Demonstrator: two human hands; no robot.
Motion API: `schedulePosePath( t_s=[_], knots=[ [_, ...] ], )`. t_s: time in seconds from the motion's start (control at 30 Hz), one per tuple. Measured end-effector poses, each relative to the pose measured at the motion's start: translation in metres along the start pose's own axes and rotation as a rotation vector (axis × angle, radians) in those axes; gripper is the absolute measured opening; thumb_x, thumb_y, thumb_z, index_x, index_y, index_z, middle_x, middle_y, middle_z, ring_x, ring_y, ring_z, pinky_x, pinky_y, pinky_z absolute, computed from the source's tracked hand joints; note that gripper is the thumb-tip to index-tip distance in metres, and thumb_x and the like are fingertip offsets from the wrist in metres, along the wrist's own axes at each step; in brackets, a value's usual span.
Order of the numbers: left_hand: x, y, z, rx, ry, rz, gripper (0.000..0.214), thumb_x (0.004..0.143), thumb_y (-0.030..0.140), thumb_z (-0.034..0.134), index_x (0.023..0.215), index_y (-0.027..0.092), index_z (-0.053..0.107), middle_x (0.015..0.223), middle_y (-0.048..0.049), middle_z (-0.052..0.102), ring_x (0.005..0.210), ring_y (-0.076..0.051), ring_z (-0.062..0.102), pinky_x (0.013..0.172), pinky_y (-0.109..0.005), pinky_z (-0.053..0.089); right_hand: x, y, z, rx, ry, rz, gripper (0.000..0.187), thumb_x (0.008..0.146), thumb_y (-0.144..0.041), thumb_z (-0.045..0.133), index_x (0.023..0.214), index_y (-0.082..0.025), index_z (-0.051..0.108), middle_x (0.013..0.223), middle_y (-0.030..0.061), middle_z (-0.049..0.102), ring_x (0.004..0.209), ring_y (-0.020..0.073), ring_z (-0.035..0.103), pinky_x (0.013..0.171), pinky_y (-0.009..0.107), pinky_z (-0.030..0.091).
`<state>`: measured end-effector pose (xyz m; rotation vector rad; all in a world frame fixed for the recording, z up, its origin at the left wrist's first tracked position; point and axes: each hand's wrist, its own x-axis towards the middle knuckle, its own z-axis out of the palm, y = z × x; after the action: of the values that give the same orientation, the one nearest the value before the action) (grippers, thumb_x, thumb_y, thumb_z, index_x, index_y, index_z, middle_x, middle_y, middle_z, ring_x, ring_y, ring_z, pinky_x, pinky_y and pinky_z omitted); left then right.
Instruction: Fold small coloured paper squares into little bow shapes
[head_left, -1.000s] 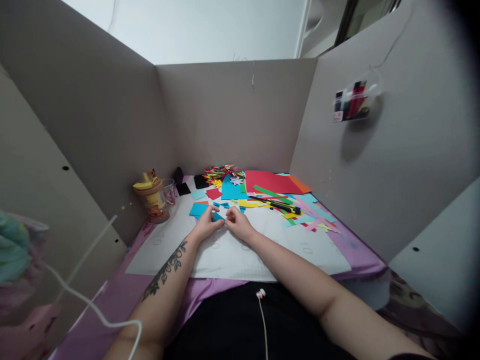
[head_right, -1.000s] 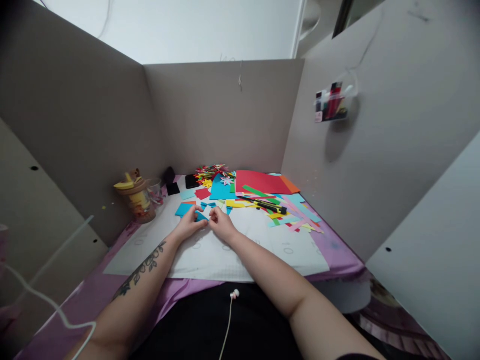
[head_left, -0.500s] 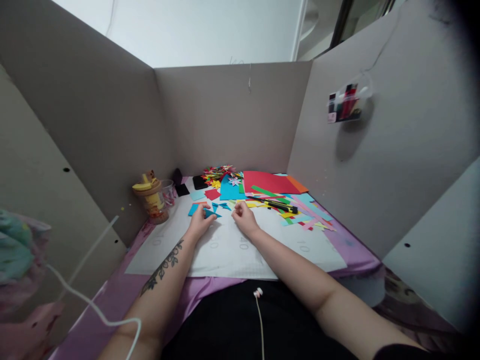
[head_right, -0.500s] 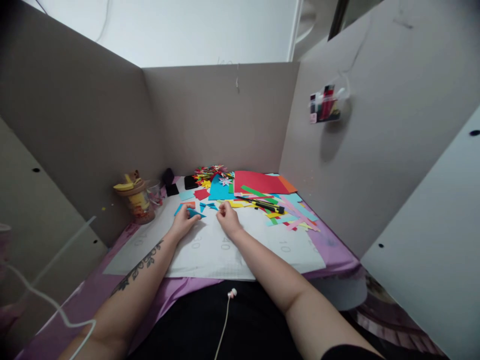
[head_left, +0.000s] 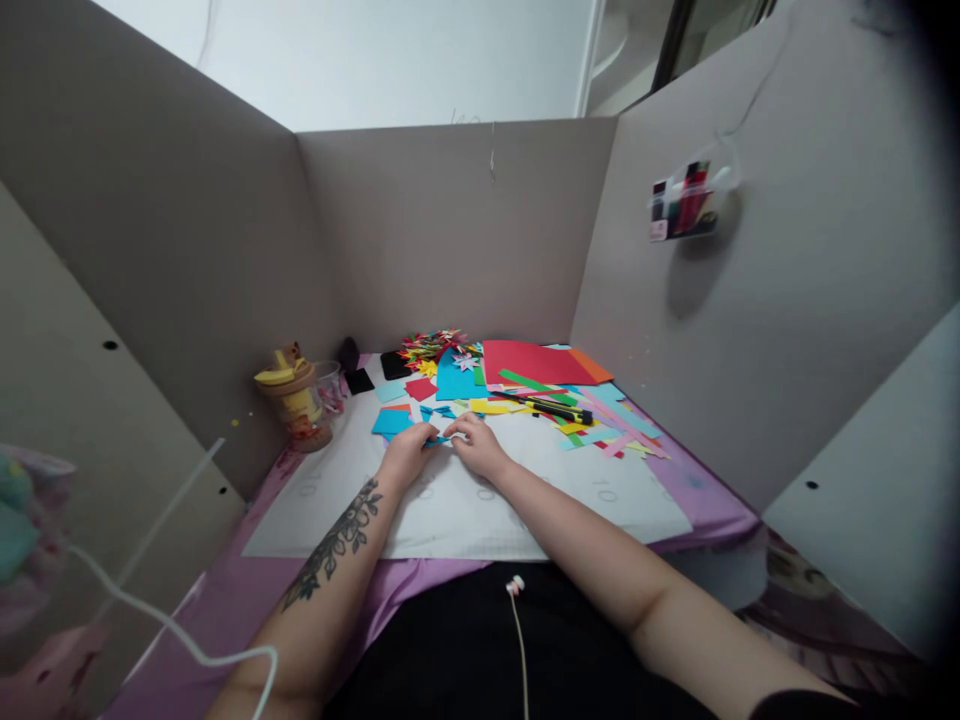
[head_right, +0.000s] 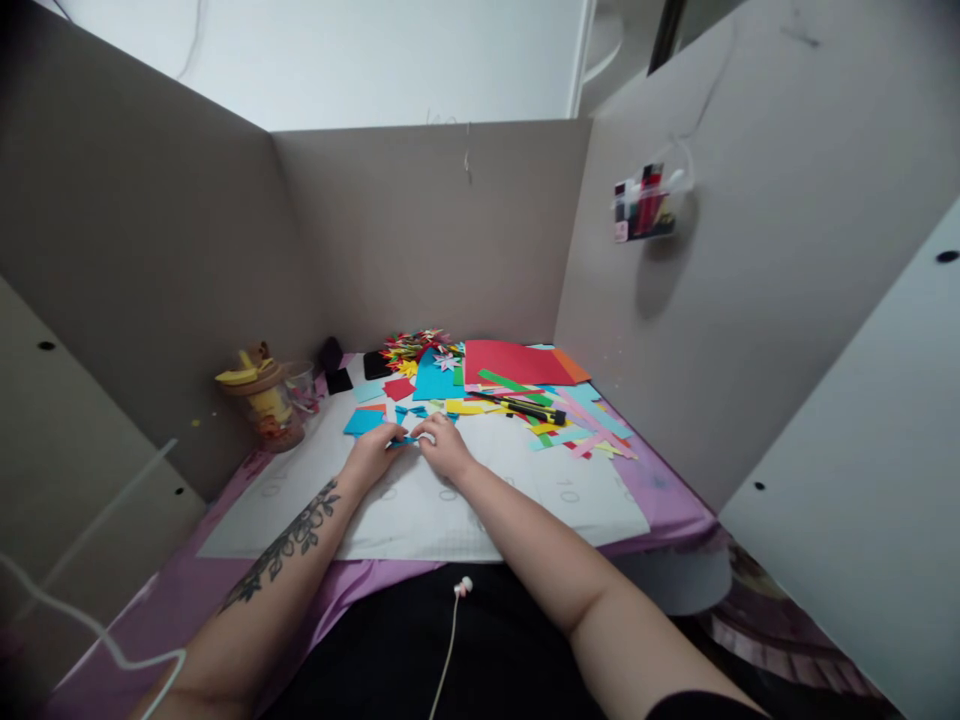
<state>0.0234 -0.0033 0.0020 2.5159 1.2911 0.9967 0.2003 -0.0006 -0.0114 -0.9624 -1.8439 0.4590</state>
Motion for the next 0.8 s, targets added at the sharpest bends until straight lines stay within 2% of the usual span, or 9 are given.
schedulePosePath(
  t_s=[0.17,0.33,0.47,0.63,0.8],
  knots=[
    [-0.0005,0.0034,-0.0003,-0.05,-0.013,0.107,0.013,0.074,0.009,0.049,0.081,0.019,0.054,0.092,-0.0043,0.062,0.086,-0.017,0.057,0.076,-0.027,0.045,-0.0002,0.0037,0.0043,-0.008,-0.042,0.042,0.029,0.069,-0.003,0.048,0.084,-0.02,0.065,0.09,0.0031,0.052,0.094,0.0173,0.051,0.089,0.033,0.04],
    [-0.0006,0.0045,-0.0004,-0.053,-0.011,0.119,0.015,0.072,0.008,0.048,0.081,0.018,0.054,0.091,-0.0046,0.062,0.085,-0.017,0.057,0.076,-0.028,0.045,-0.0009,0.0021,0.0036,-0.002,-0.07,0.055,0.028,0.067,-0.001,0.047,0.08,-0.02,0.064,0.09,0.003,0.051,0.093,0.0174,0.05,0.084,0.032,0.041],
    [-0.0005,0.003,0.0002,-0.025,-0.015,0.067,0.012,0.073,0.01,0.049,0.079,0.018,0.054,0.084,-0.0038,0.061,0.08,-0.016,0.056,0.072,-0.027,0.044,-0.0007,0.0016,0.0026,0.017,-0.058,0.028,0.025,0.065,-0.001,0.046,0.073,-0.019,0.06,0.087,0.0025,0.051,0.092,0.0175,0.05,0.082,0.031,0.041],
    [-0.0016,-0.0008,0.0021,-0.008,-0.006,-0.072,0.007,0.075,0.018,0.051,0.08,0.019,0.054,0.074,-0.0004,0.06,0.069,-0.015,0.054,0.063,-0.024,0.04,-0.0007,0.0003,0.0024,0.026,-0.054,0.029,0.023,0.064,-0.001,0.046,0.071,-0.019,0.059,0.086,0.0027,0.052,0.09,0.0174,0.051,0.08,0.03,0.041],
    [-0.002,-0.0035,0.004,-0.028,-0.004,-0.129,0.011,0.074,0.021,0.053,0.085,0.02,0.054,0.076,-0.0003,0.061,0.07,-0.016,0.055,0.063,-0.024,0.039,-0.0007,-0.0001,0.0023,0.025,-0.063,0.019,0.022,0.064,-0.002,0.047,0.07,-0.019,0.06,0.087,0.0026,0.055,0.09,0.0169,0.053,0.081,0.03,0.042]
  ],
)
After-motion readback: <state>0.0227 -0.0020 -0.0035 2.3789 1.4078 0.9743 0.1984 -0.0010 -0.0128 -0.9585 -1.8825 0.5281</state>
